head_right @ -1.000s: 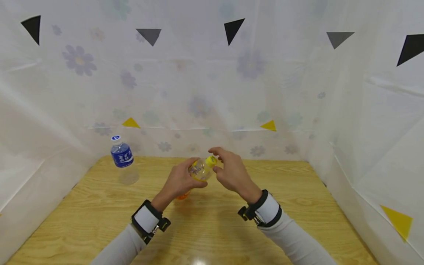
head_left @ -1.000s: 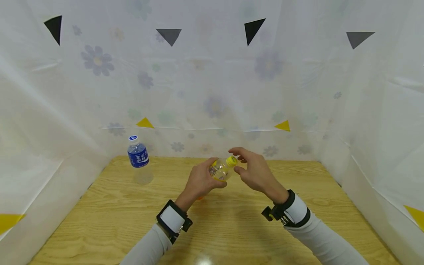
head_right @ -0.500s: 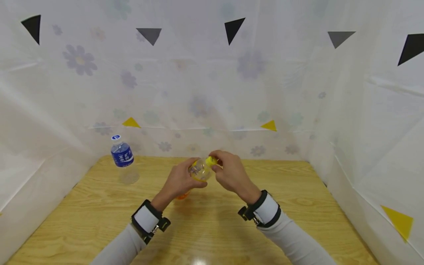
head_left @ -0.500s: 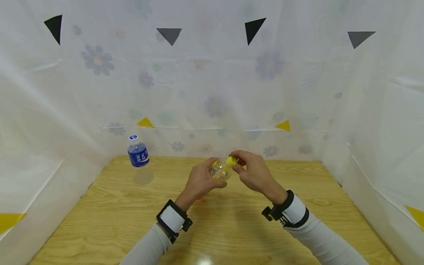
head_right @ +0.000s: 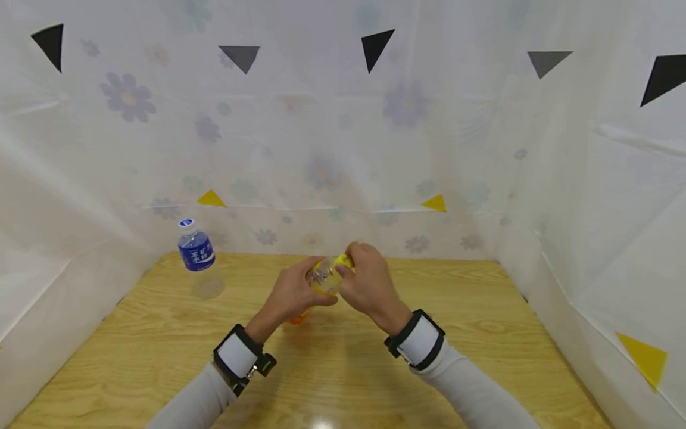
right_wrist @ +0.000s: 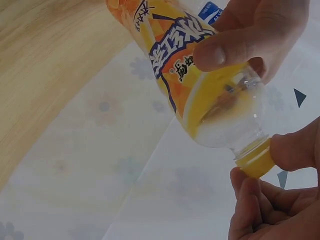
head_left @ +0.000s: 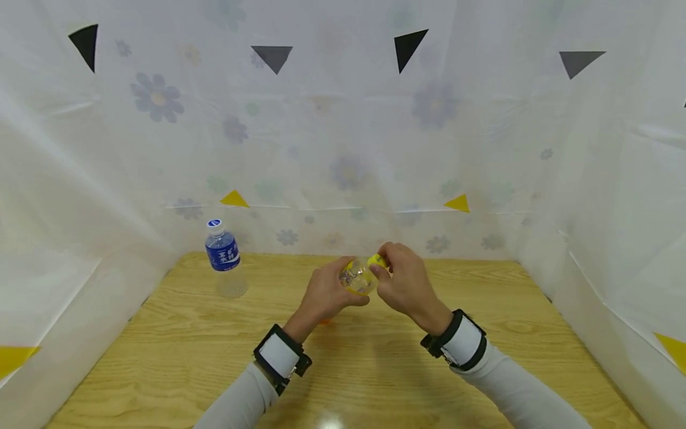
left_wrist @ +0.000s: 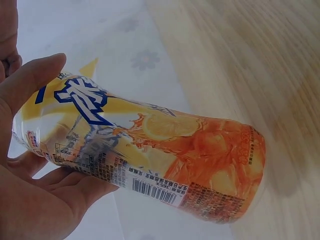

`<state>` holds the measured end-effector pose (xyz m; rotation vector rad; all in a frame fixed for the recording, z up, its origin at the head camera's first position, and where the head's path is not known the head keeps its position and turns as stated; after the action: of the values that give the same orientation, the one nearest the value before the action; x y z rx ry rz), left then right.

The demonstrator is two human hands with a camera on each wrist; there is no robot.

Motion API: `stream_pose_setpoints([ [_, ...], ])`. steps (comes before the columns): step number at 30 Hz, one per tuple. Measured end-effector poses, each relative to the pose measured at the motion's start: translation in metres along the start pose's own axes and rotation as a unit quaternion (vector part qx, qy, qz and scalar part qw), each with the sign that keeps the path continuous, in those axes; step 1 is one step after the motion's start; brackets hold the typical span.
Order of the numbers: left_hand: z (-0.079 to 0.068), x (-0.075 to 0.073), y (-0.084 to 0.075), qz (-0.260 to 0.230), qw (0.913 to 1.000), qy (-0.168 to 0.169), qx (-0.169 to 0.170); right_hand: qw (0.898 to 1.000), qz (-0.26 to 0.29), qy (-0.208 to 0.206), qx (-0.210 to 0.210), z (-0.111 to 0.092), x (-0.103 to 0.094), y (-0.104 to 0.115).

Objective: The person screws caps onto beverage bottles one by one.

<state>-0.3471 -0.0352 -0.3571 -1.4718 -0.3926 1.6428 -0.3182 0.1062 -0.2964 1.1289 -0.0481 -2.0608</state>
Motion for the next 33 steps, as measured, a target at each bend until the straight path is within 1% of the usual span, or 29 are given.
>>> stream_pose_setpoints([
  [7, -0.0011, 0.002, 0.0033, 0.0, 1.0, -0.001, -0.005, 0.999, -0.024, -0.029, -0.025, -0.0011, 0.0017, 0.0005],
  [13, -0.0022, 0.0027, 0.0036, -0.001, 0.9999, -0.01, -0.003, 0.996, -0.045, -0.054, -0.046, 0.0, 0.0004, 0.0028],
  [17, -0.0026, 0.0021, 0.0027, -0.001, 0.9999, -0.015, 0.004, 0.997, -0.044, -0.053, -0.047, 0.0004, 0.0005, 0.0021],
  [21, -0.0025, 0.0016, 0.0036, 0.009, 0.9998, -0.018, 0.0, 0.999, -0.036, -0.027, -0.026, -0.0001, 0.0028, -0.001],
  [24, -0.0021, 0.0023, 0.006, 0.011, 0.9998, -0.015, -0.008, 0.999, -0.034, 0.006, 0.0, -0.001, 0.0055, -0.0035],
  [28, -0.0008, 0.0027, 0.0077, 0.014, 0.9998, -0.002, -0.013, 0.998, -0.032, 0.052, 0.03, -0.0023, 0.0072, -0.0037],
  [30, 0.0, 0.0014, 0.0072, 0.02, 0.9997, 0.006, -0.014, 0.996, -0.029, 0.075, 0.034, -0.0025, 0.0071, -0.0011],
  [33, 0.0014, -0.0011, 0.0065, 0.026, 0.9994, 0.017, -0.015, 0.994, -0.028, 0.102, 0.029, -0.0022, 0.0076, 0.0036],
])
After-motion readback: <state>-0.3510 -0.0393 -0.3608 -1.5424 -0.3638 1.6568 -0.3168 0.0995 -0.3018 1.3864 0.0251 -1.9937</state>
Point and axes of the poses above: each hand's wrist, its own z-axis towards the middle knuckle, its own x-axis out of the palm, y = z × x, the point moved 8 cm from there along z, towards the middle knuckle, and after that the axes turned 3 degrees about y, right-handed, at the moved point
